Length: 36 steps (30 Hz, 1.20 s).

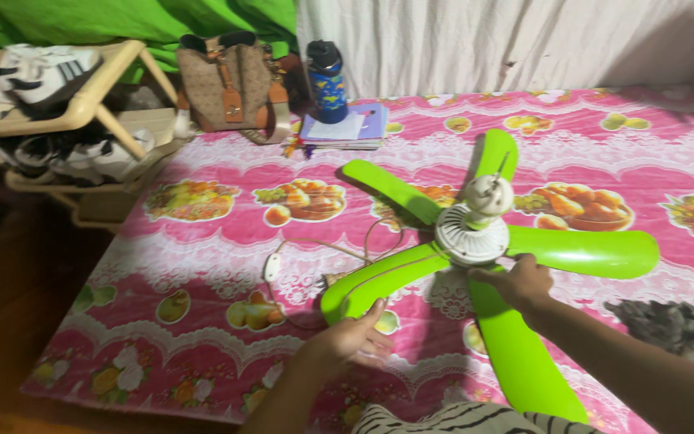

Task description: The person wipes a green fan blade with a gray cloth, then attaches three green blades to a white fan motor housing on a table. The person secures each blade in turn and finishes by wiping the motor housing.

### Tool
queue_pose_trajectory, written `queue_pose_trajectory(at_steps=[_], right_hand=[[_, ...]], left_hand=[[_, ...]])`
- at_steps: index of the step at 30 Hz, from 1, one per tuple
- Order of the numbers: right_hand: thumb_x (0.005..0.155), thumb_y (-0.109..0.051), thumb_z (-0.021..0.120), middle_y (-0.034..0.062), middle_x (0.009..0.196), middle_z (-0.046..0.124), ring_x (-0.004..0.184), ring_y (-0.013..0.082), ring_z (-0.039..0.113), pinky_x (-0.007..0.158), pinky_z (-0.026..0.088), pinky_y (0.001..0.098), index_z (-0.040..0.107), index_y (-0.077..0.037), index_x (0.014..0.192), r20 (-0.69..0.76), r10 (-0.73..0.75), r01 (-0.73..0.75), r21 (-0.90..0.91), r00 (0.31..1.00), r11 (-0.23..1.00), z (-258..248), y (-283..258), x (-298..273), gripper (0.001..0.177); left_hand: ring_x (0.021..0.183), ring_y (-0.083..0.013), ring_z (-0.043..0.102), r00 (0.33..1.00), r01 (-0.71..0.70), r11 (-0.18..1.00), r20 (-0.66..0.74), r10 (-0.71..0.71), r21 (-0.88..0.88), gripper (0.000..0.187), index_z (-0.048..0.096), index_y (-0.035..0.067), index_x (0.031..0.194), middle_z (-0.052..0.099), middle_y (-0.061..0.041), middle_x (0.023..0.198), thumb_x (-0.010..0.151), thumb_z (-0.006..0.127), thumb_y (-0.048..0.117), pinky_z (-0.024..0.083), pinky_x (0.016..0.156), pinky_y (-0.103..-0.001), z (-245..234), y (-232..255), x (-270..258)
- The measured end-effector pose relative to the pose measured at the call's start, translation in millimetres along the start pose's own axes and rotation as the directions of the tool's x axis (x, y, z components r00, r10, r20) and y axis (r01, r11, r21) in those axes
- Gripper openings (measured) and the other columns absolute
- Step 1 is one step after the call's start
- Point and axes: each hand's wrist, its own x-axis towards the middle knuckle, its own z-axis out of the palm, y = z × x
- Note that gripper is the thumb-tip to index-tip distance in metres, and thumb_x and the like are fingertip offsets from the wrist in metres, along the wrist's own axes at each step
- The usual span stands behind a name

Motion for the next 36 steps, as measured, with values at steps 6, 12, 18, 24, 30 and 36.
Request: queue_pose_trajectory(at_steps=[6, 12, 18, 24, 30, 36], right_hand=[[0.055, -0.055, 0.096, 0.0393, 0.143, 0.038, 0.134, 0.0567, 0.038, 0.108, 0.034, 0.0644, 0.029, -0.004, 0.155, -0.216, -0.051, 0.088, 0.167, 0.975, 0.982, 29.5, -24.9, 25.1, 0.131], [0.056, -0.058, 0.094, 0.0354, 0.143, 0.044, 0.136, 0.0533, 0.041, 0.111, 0.028, 0.0688, 0.036, -0.01, 0.153, -0.135, -0.159, 0.17, 0.079, 0.978, 0.982, 17.4, -47.0, 37.0, 0.123], [0.057, -0.06, 0.092, 0.0314, 0.142, 0.05, 0.139, 0.0499, 0.044, 0.115, 0.022, 0.0731, 0.043, -0.015, 0.151, -0.072, -0.227, 0.225, -0.035, 0.971, 0.974, 7.8, -55.2, 48.7, 0.115], [0.045, -0.058, 0.094, 0.0212, 0.138, 0.059, 0.135, 0.0409, 0.05, 0.112, 0.025, 0.0702, 0.053, -0.023, 0.145, -0.197, -0.33, 0.327, -0.047, 0.923, 0.944, -29.4, -49.5, 60.6, 0.114], [0.044, -0.059, 0.095, 0.0198, 0.134, 0.06, 0.126, 0.0403, 0.054, 0.11, 0.029, 0.0652, 0.06, -0.023, 0.137, -0.236, -0.503, 0.458, -0.22, 0.832, 0.861, -81.3, -49.0, 53.8, 0.106], [0.04, -0.059, 0.097, 0.0129, 0.132, 0.063, 0.129, 0.0332, 0.056, 0.109, 0.036, 0.06, 0.063, -0.027, 0.132, -0.109, -0.477, 0.431, -0.293, 0.872, 0.853, -65.9, -47.3, 37.9, 0.103]], left_hand=[[0.108, -0.0292, 0.072, 0.91, -0.212, 0.675, -0.109, 0.399, 0.706, 0.074, 0.041, 0.019, 0.152, 0.076, -0.019, 0.119, 0.087, 0.071, 0.039, 0.054, 0.091, -0.039, -13.5, -12.4, -28.8], [0.109, -0.0399, 0.063, 0.542, -0.242, 0.6, -0.407, 0.735, 0.762, 0.07, 0.062, 0.005, 0.124, 0.064, -0.025, 0.119, 0.065, 0.091, 0.029, 0.052, 0.087, -0.047, 4.6, 3.5, -71.8], [0.089, -0.0231, 0.069, 0.8, -0.487, 0.636, 0.012, 0.6, 0.598, 0.03, 0.077, 0.01, 0.1, 0.074, -0.012, 0.1, 0.077, 0.082, 0.029, 0.056, 0.078, -0.038, -11.0, 20.1, -74.1], [0.081, -0.0165, 0.069, 0.937, -0.348, 0.715, 0.23, 0.262, 0.606, 0.035, 0.074, 0.004, 0.101, 0.075, -0.008, 0.09, 0.08, 0.081, 0.032, 0.056, 0.074, -0.033, -75.6, 39.4, -50.8], [0.092, -0.0215, 0.073, 0.886, -0.312, 0.48, 0.068, 0.459, 0.82, 0.042, 0.072, 0.009, 0.106, 0.076, -0.011, 0.101, 0.071, 0.085, 0.028, 0.058, 0.08, -0.036, -161.1, 66.4, -33.6], [0.082, -0.0277, 0.073, 0.581, -0.08, 0.54, -0.401, 0.708, 0.838, 0.035, 0.073, 0.008, 0.095, 0.076, -0.014, 0.09, 0.082, 0.082, 0.039, 0.056, 0.075, -0.04, -219.5, 111.8, -25.8]])
